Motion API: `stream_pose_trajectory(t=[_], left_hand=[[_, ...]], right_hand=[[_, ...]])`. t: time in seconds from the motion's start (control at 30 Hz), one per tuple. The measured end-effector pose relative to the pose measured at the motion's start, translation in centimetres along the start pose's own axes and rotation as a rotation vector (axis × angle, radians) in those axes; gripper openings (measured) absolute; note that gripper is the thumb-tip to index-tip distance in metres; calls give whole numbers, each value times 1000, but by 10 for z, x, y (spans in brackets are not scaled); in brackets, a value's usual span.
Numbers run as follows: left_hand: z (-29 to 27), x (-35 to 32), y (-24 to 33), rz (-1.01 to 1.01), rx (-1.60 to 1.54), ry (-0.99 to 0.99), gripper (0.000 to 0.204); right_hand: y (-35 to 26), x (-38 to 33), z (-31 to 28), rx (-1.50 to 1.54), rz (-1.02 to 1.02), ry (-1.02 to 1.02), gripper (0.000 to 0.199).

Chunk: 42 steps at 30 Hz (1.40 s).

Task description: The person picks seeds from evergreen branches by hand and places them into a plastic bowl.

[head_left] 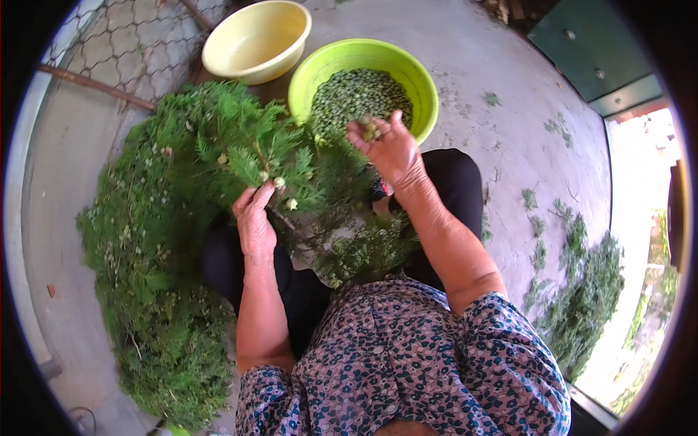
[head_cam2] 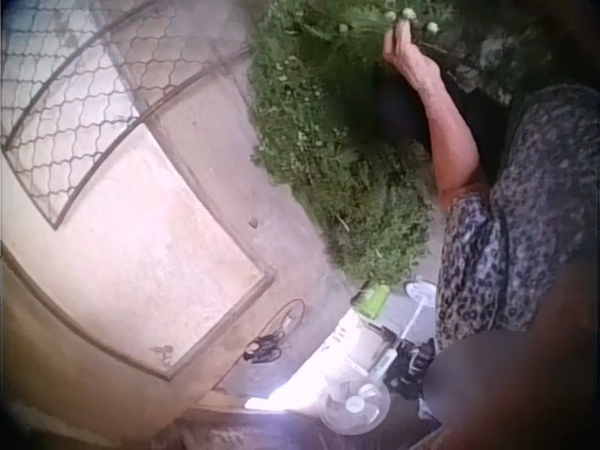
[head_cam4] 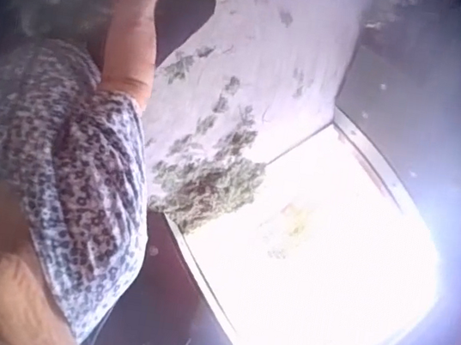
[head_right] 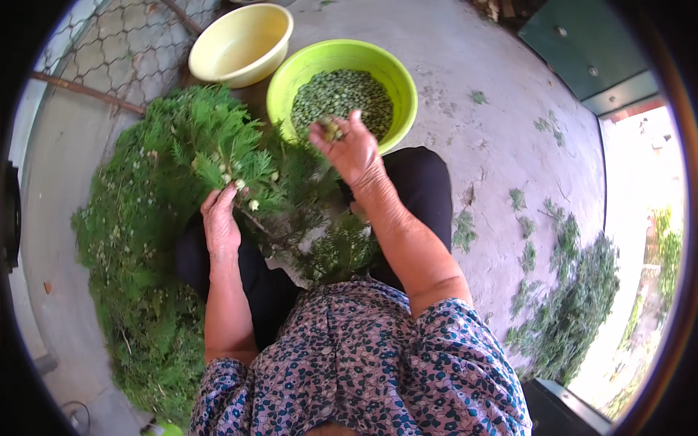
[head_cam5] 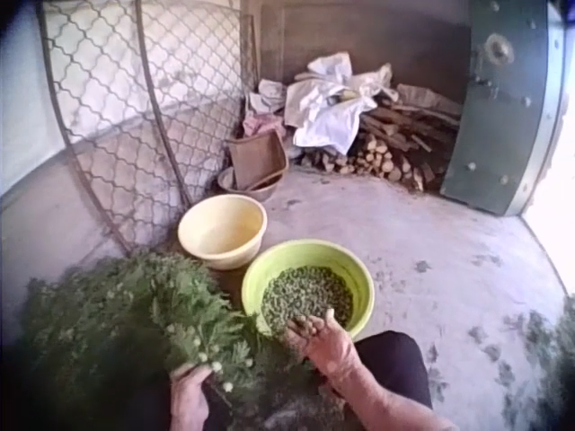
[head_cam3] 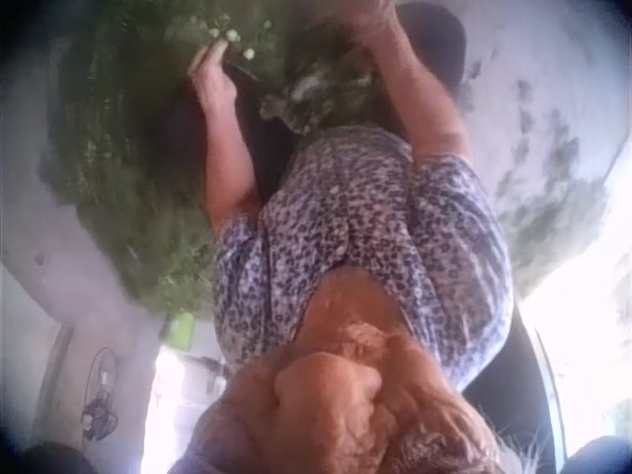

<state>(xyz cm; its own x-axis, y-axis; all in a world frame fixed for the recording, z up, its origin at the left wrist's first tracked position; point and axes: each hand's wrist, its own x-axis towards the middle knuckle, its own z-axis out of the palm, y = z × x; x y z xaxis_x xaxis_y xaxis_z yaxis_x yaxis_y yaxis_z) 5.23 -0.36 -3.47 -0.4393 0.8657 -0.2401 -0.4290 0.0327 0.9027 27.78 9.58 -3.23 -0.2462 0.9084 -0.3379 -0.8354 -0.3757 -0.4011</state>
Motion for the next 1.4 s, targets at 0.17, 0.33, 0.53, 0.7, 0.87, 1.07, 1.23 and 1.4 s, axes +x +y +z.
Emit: stream_pose_trajectory(t=[0.17, 0.33, 0.53, 0.7, 0.87, 1.07, 1.23, 1.4], left_hand=[[5, -4, 5, 81, 62, -7, 2], [2, -4, 1, 147, 133, -71, 3], [3, -7, 1, 143, 83, -70, 4], [10, -9, 3, 134, 23, -104, 9], [12, -9, 4, 27, -45, -93, 8], [14, -9, 2, -39, -86, -82, 6], [11, -8, 1, -33, -96, -66, 6], [11, -9, 5, -21, -38, -26, 11]], right_hand=[[-31, 25, 10, 152, -142, 27, 72], [-27, 27, 19, -108, -186, 243, 56], [44, -40, 73, -1214, -215, -284, 13], [82, -35, 62, -1582, -640, -441, 28], [80, -36, 63, -1314, -128, -248, 16], [91, -32, 59, -595, 88, -59, 13], [78, -13, 47, -760, -248, 103, 11], [54, -13, 43, -544, -78, -67, 13]])
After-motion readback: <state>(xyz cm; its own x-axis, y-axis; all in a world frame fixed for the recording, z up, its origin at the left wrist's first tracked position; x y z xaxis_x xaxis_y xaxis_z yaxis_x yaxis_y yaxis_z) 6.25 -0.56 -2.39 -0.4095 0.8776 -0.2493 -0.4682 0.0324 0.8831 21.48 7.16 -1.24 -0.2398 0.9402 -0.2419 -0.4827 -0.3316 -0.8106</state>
